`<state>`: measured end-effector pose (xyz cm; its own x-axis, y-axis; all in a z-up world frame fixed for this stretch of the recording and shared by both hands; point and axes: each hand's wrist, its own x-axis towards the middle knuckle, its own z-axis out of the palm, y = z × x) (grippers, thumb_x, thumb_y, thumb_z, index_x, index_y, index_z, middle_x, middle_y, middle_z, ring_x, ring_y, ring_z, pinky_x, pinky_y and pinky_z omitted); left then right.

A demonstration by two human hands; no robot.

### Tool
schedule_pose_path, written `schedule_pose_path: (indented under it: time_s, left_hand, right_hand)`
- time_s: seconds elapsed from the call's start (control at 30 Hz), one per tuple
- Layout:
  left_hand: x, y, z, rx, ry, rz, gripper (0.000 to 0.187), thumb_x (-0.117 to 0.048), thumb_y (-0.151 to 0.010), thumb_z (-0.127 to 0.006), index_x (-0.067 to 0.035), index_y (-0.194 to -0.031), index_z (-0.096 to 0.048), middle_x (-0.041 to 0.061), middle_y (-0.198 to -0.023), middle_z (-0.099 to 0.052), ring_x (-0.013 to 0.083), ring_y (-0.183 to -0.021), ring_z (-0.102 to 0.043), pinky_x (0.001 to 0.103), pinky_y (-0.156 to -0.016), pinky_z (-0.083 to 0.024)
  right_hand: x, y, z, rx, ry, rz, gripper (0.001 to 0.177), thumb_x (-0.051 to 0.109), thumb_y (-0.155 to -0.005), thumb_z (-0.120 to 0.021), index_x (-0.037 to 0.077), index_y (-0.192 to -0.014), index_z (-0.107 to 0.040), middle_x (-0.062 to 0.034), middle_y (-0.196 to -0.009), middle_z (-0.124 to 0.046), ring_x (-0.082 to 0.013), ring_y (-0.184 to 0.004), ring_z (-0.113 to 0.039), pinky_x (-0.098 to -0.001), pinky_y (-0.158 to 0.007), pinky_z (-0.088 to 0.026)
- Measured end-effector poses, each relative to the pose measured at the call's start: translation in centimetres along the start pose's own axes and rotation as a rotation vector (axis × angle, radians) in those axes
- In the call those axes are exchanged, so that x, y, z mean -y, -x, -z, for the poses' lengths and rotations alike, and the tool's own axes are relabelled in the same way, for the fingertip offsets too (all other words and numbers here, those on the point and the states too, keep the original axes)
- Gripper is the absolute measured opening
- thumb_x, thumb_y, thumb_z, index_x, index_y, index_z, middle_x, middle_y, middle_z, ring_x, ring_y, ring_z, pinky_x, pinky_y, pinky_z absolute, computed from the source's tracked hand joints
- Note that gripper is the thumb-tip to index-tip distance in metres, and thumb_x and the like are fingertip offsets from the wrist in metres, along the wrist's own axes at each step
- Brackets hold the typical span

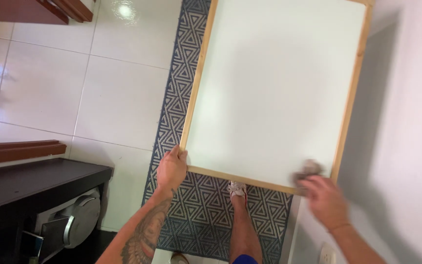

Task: The person cleans a small wooden table and chair with a cloth and moves items between rooms.

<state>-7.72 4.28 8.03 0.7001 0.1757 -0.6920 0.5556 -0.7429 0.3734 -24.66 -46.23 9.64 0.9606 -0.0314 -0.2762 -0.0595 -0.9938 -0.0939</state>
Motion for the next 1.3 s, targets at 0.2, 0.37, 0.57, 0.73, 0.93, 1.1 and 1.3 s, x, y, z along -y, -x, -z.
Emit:
schedule_pose_path:
  time_s: [0.2, 0.37, 0.57, 0.73, 0.93, 1.1, 1.3]
  left_hand:
    - [-0.4, 0.2, -0.3, -0.020, -0.001, 0.023, 0.054, -0.035, -0.127, -0.055, -0.017, -0.178, -0.058, 0.003, -0.115, -0.089, 0.0158, -0.091, -0.085, 0.035, -0.081, -0.068]
    - [1.1, 0.1, 0.1, 0.028, -0.030, 0.005, 0.062, -0.051, -0.124, -0.052, -0.016, -0.173, -0.066, 0.027, -0.151, -0.081, 0.0537, -0.146, -0.073, 0.068, -0.124, -0.058]
    - [-0.7, -1.4, 1.6, 0.023, -0.003, 0.047, 0.080, -0.057, -0.111, -0.068, -0.016, -0.179, -0.055, 0.027, -0.155, -0.078, 0.0523, -0.150, -0.072, 0.068, -0.127, -0.057]
    - [-4.0, -8.4, 1.5, -0.018, 0.041, 0.059, 0.096, -0.073, -0.112, -0.066, -0.008, -0.180, -0.049, 0.027, -0.154, -0.079, 0.0502, -0.147, -0.075, 0.067, -0.122, -0.059]
    - [-13.2, -14.9, 2.7, -0.008, 0.133, 0.052, 0.082, -0.077, -0.121, -0.052, -0.011, -0.169, -0.062, 0.030, -0.140, -0.082, 0.0552, -0.139, -0.077, 0.070, -0.116, -0.061]
    - [-16.0, -15.8, 2.9, -0.089, 0.132, -0.023, 0.044, -0.048, -0.128, -0.058, -0.010, -0.106, -0.064, 0.006, -0.067, -0.064, 0.0193, -0.048, -0.052, 0.041, -0.042, -0.043]
    - [-15.3, -15.9, 2.0, -0.148, 0.084, -0.073, 0.042, -0.049, -0.124, -0.056, -0.013, -0.111, -0.070, -0.002, -0.065, -0.056, 0.0129, -0.046, -0.044, 0.034, -0.037, -0.041]
  right_hand:
    - [12.5, -0.3, -4.4, -0.187, -0.192, -0.287, 0.034, 0.038, -0.128, -0.050, 0.017, -0.124, -0.077, -0.0075, -0.128, -0.073, -0.0236, -0.099, -0.065, -0.0409, -0.080, -0.059]
    - [29.4, -7.3, -5.4, -0.243, -0.482, 0.147, 0.031, 0.013, -0.105, -0.066, 0.018, -0.130, -0.085, -0.0117, -0.122, -0.075, -0.0419, -0.118, -0.074, -0.0531, -0.105, -0.060]
    - [11.0, -6.5, -4.5, -0.099, -0.159, 0.151, 0.058, 0.022, -0.103, -0.062, 0.036, -0.159, -0.072, -0.0024, -0.157, -0.068, -0.0342, -0.137, -0.072, -0.0523, -0.107, -0.061]
    - [-3.1, -16.7, -3.1, -0.347, 0.257, -0.063, 0.058, 0.028, -0.103, -0.074, 0.041, -0.159, -0.078, 0.0073, -0.164, -0.071, -0.0287, -0.155, -0.066, -0.0581, -0.124, -0.054]
    - [16.0, -32.3, -0.5, -0.636, -0.145, -0.056, 0.050, 0.002, -0.119, -0.071, -0.009, -0.167, -0.062, -0.0317, -0.167, -0.066, -0.0480, -0.159, -0.064, -0.0548, -0.131, -0.052]
    - [17.9, -18.9, 5.9, 0.092, -0.629, 0.668, 0.050, 0.016, -0.123, -0.055, -0.006, -0.167, -0.062, -0.0233, -0.179, -0.060, -0.0417, -0.171, -0.052, -0.0587, -0.143, -0.036]
    - [-0.2, -33.7, 5.2, -0.324, 0.102, 0.440, 0.045, 0.023, -0.098, -0.091, 0.025, -0.143, -0.086, 0.0024, -0.157, -0.074, -0.0276, -0.119, -0.064, -0.0549, -0.106, -0.050]
